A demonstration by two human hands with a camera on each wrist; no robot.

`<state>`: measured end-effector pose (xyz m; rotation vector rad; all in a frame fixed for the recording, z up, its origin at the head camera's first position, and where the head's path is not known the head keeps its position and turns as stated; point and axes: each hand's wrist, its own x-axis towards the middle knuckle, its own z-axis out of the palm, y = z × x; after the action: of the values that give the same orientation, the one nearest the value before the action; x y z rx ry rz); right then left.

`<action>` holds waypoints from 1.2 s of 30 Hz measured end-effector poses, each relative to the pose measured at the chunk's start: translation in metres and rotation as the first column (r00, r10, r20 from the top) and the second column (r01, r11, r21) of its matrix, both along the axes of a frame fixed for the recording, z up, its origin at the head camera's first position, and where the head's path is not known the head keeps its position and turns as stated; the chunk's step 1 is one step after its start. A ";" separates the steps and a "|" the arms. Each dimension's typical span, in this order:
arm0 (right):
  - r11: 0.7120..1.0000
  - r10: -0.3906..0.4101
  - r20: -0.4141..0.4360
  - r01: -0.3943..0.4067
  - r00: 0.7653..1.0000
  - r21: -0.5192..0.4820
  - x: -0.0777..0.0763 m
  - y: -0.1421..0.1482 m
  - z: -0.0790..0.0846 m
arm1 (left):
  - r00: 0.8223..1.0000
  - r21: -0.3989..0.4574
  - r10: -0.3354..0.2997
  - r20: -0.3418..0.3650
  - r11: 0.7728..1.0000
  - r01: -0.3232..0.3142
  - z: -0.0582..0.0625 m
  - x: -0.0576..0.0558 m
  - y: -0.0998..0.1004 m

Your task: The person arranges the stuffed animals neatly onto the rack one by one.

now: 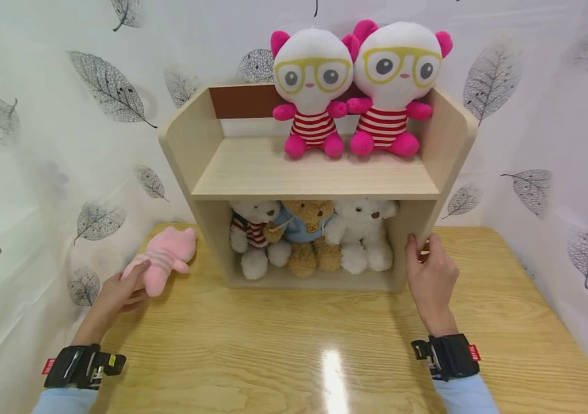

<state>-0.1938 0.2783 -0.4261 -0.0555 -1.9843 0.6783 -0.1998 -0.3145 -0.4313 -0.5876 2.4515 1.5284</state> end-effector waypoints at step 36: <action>1.000 -0.024 0.011 0.024 1.000 -0.007 0.001 -0.001 0.001 | 0.449 -0.736 -0.635 -0.629 0.672 -0.082 -0.030 -0.004 0.016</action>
<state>-0.1930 0.2774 -0.4253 -0.0871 -1.9884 0.6706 -0.2035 -0.2980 -0.4615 0.8560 3.6120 0.7050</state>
